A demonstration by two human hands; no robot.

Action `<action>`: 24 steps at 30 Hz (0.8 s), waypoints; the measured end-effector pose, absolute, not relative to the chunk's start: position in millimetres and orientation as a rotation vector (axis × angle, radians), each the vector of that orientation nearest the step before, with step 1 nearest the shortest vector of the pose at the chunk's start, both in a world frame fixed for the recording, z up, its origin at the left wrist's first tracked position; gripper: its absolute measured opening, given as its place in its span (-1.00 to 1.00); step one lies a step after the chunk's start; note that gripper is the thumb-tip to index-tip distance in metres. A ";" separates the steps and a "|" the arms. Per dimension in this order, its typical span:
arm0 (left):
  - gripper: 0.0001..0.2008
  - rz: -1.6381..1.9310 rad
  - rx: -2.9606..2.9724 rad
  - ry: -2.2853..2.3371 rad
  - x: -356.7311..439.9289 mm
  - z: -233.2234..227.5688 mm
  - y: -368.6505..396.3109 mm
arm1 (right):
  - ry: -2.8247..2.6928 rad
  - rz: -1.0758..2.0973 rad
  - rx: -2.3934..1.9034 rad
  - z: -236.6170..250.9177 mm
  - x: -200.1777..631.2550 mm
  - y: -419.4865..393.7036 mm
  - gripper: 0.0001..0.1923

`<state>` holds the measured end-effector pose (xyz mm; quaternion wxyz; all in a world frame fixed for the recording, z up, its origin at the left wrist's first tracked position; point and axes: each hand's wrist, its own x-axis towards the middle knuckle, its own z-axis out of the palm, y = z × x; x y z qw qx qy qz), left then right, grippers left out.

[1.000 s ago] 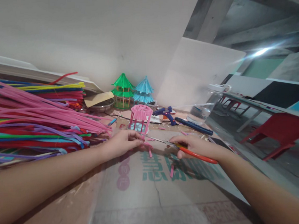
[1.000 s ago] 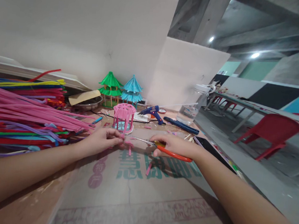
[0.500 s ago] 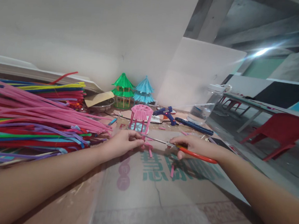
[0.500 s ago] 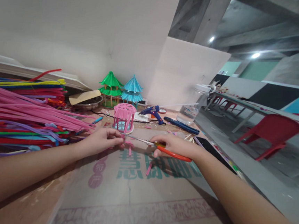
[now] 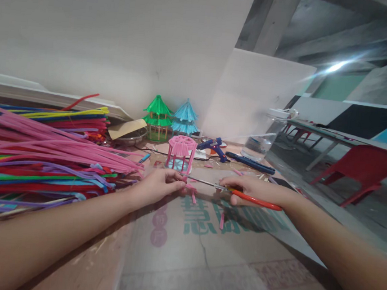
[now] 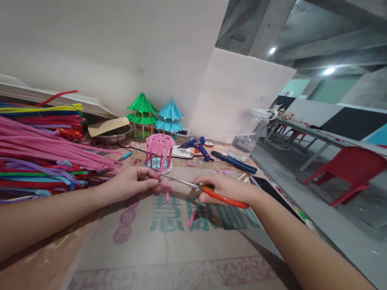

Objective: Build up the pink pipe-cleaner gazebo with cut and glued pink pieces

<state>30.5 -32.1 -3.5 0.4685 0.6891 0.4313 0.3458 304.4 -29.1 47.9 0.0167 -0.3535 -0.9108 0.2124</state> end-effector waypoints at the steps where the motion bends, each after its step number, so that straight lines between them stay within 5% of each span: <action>1: -0.86 0.846 1.691 1.054 30.5 -3.7 -32.0 | -2.838 0.651 -1.093 48.2 303.9 -29.3 -0.45; 24: -0.77 0.855 1.769 1.033 28.2 -4.4 -32.0 | -2.753 0.806 -1.144 48.5 296.0 -33.3 -0.55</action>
